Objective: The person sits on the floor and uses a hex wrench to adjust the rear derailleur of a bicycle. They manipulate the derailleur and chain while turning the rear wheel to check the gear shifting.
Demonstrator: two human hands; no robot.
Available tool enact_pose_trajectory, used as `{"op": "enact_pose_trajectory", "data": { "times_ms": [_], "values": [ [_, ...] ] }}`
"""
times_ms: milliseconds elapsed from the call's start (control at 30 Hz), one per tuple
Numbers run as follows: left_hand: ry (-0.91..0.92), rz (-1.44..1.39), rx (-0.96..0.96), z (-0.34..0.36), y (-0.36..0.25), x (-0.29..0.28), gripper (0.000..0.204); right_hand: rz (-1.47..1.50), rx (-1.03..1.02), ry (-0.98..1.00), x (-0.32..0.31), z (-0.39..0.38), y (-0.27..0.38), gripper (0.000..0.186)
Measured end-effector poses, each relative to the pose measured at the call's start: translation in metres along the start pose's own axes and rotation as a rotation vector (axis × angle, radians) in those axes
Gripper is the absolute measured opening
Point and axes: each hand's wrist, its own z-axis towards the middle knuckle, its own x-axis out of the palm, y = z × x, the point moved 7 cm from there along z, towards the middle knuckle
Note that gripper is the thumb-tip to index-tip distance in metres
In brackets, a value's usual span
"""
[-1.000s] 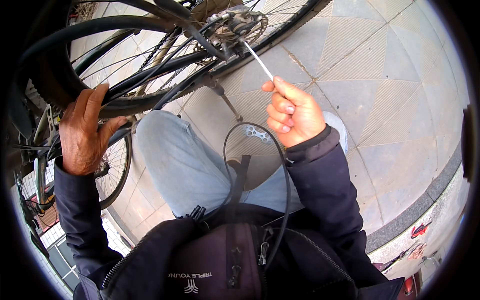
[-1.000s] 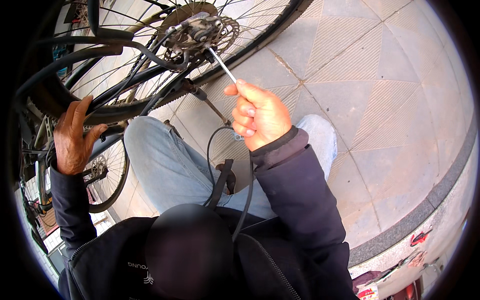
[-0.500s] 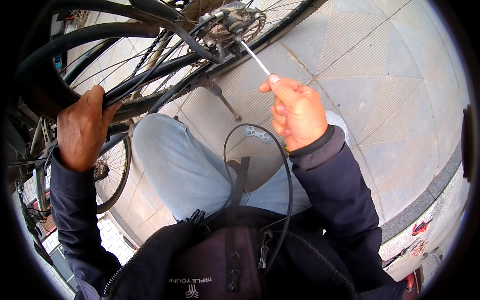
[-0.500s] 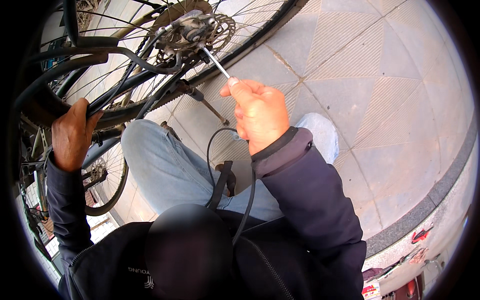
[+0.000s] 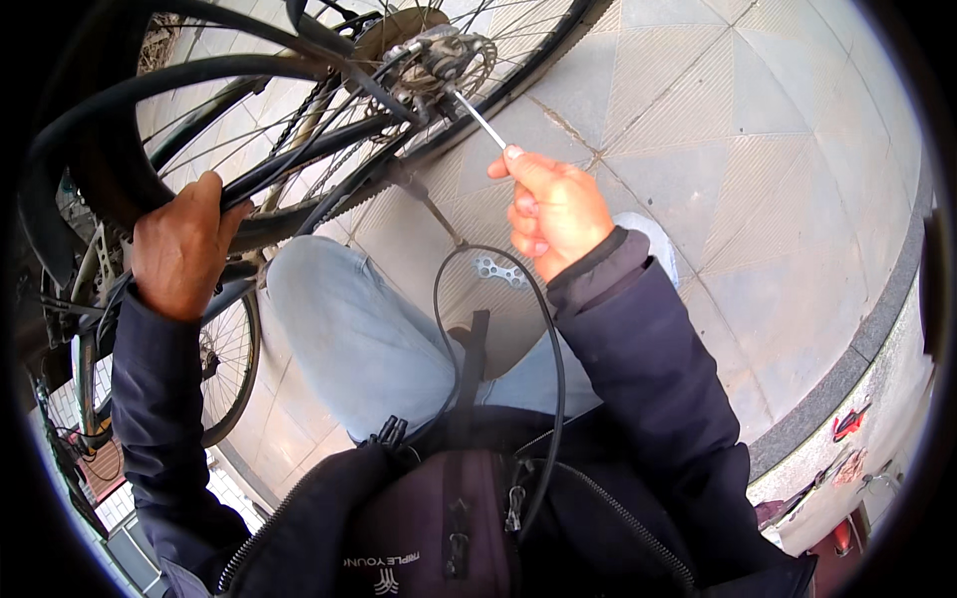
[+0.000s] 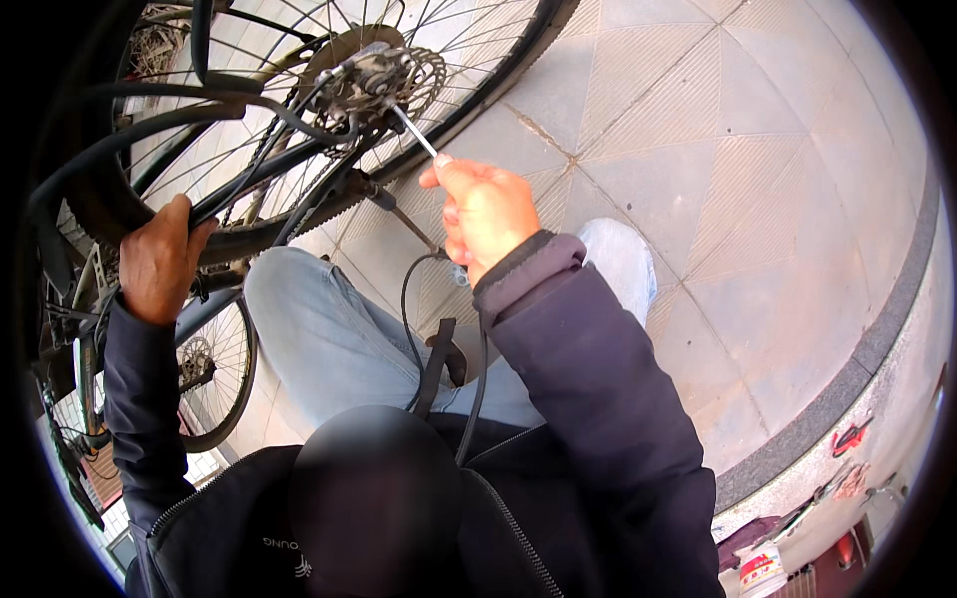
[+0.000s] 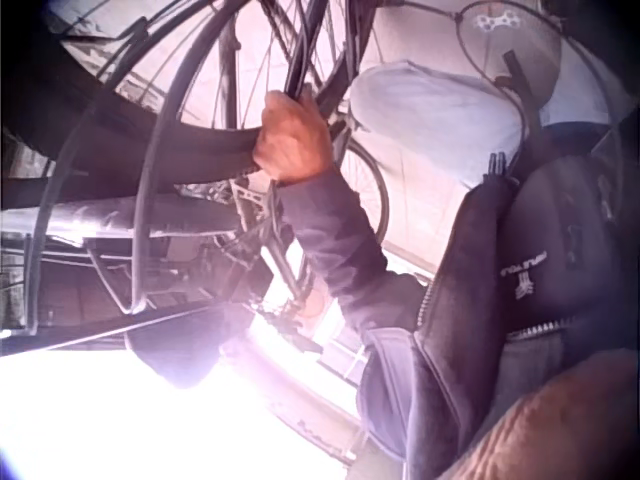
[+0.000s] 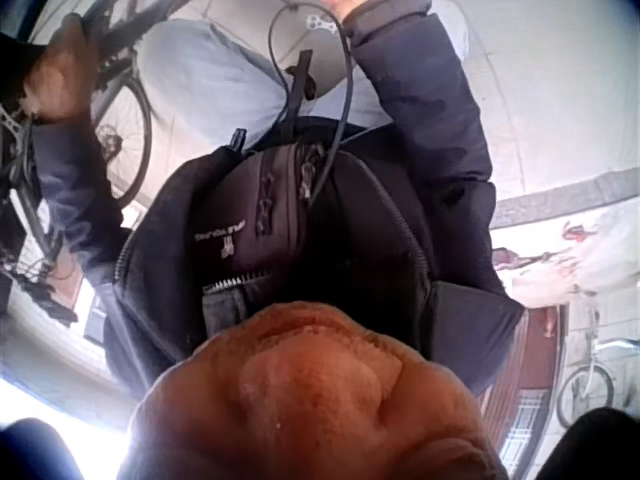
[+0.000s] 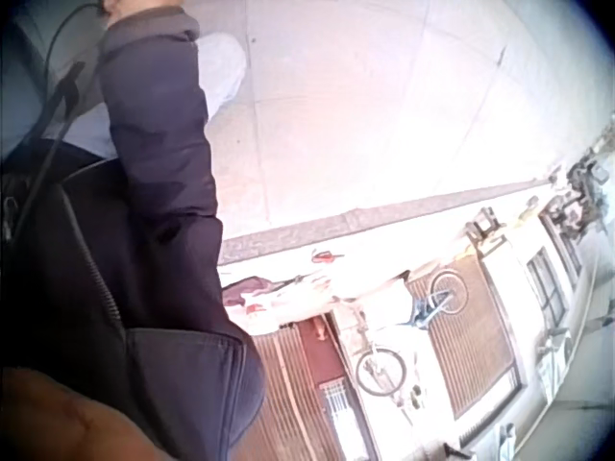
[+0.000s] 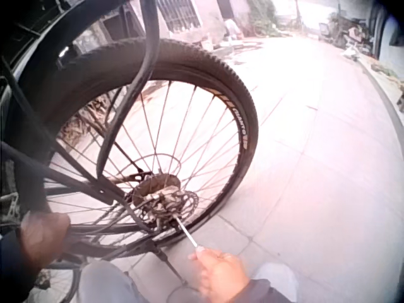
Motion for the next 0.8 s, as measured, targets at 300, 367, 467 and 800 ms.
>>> {"op": "enact_pose_trajectory", "data": {
  "times_ms": [300,367,467,800],
  "values": [
    [-0.013,0.042,0.013,0.001,-0.004,-0.002,0.030,-0.044,0.081,-0.004,-0.089,-0.021,-0.018,0.026],
    [0.002,0.051,-0.012,0.002,-0.003,-0.002,0.030,-0.053,0.002,0.002,-0.100,-0.018,-0.002,0.028],
    [0.020,0.069,-0.021,0.002,-0.004,0.000,0.031,-0.130,-0.025,0.006,-0.094,-0.018,0.000,0.028],
    [0.039,0.098,-0.022,0.004,-0.007,0.000,0.031,-0.150,-0.224,0.097,-0.034,0.001,-0.018,0.026]
  ]
}}
